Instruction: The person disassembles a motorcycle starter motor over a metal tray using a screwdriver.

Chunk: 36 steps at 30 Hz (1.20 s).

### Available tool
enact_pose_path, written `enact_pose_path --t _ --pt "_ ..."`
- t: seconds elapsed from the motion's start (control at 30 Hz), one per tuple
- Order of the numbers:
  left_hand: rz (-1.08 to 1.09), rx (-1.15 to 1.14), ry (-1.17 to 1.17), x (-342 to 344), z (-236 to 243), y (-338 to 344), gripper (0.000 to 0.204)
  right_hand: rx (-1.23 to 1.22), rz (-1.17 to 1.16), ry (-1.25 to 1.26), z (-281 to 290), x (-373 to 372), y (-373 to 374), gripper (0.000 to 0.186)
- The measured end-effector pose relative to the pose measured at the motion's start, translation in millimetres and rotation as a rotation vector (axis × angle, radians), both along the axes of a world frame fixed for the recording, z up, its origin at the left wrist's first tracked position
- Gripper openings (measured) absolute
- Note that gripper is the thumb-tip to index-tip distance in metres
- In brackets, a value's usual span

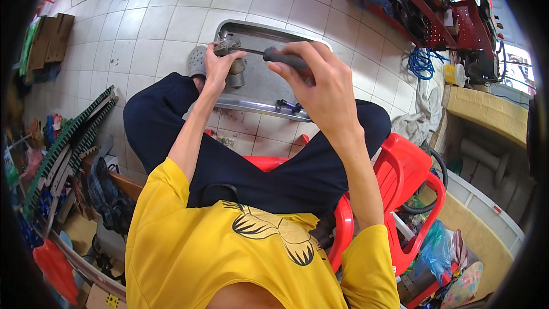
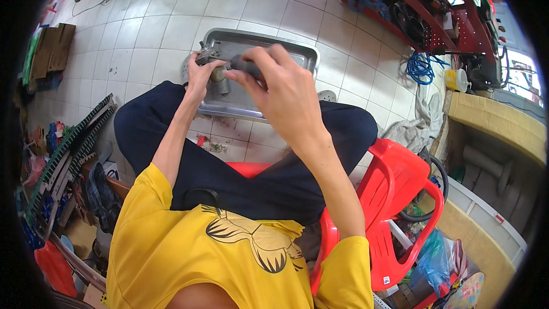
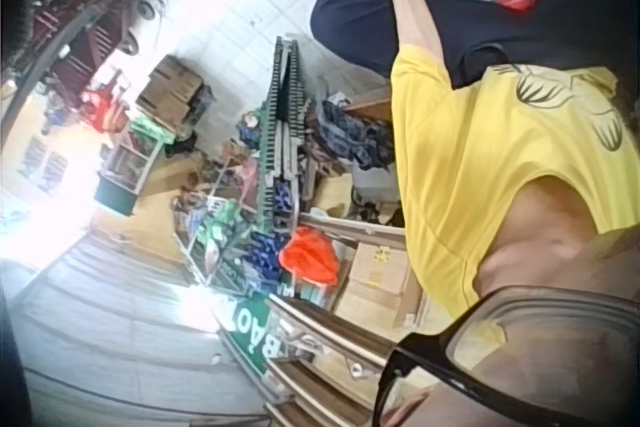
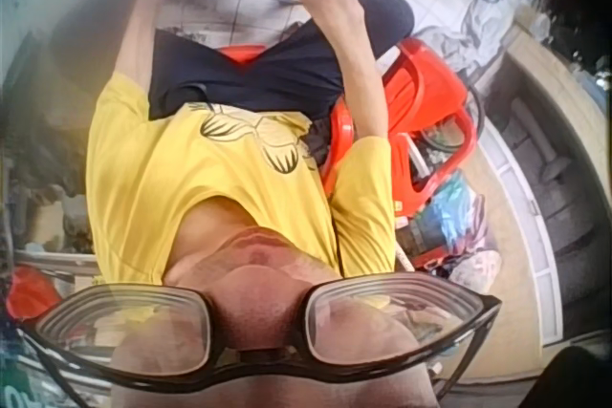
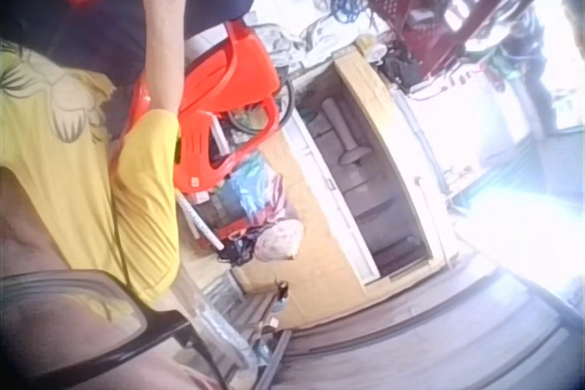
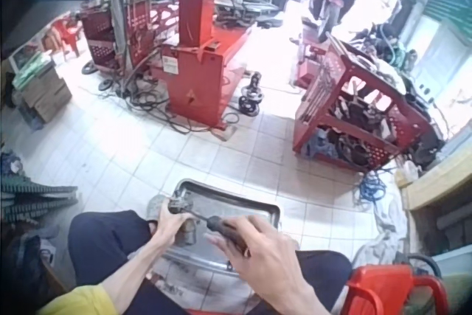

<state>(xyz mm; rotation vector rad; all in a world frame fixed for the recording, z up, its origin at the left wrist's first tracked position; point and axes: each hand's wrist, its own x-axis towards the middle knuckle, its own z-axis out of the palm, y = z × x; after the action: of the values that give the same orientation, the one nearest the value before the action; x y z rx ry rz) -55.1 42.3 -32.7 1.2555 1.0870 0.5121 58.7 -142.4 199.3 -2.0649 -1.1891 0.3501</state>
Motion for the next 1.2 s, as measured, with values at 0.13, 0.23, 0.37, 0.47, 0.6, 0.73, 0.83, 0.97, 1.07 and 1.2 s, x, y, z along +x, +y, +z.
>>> enact_pose_path --t 0.13,0.23,0.37,0.47,0.6,0.73,0.83,0.97,1.07,1.2 --pt "0.009 -0.004 0.059 2 -1 2 0.076 0.069 0.142 -0.01 5 6 0 0.022" --pt "0.021 -0.011 0.051 -2 -7 3 0.073 0.082 0.163 -0.033 1 12 -8 0.027" --pt "-0.01 0.025 0.066 0 -1 2 0.062 -0.183 0.057 -0.155 15 6 -15 0.033" --pt "-0.051 0.068 0.046 1 4 0 0.053 -0.267 -0.003 -0.163 13 0 -13 0.037" --pt "-0.052 0.039 0.064 3 12 -4 0.052 -0.161 -0.048 0.006 10 5 -14 0.038" --pt "-0.034 0.015 0.063 1 15 -3 0.048 -0.01 0.013 0.079 2 8 -24 0.038" --pt "-0.043 0.007 0.029 3 12 0 0.047 -0.012 0.02 -0.025 2 3 -27 0.036" --pt "-0.015 -0.056 -0.014 2 17 -1 0.049 -0.19 -0.041 -0.236 19 0 -21 0.034" --pt "-0.034 -0.023 0.031 4 26 -4 0.053 -0.046 -0.122 -0.162 18 -1 -14 0.032" --pt "-0.035 -0.007 0.045 4 30 -4 0.056 0.097 -0.074 -0.09 9 5 -17 0.023"
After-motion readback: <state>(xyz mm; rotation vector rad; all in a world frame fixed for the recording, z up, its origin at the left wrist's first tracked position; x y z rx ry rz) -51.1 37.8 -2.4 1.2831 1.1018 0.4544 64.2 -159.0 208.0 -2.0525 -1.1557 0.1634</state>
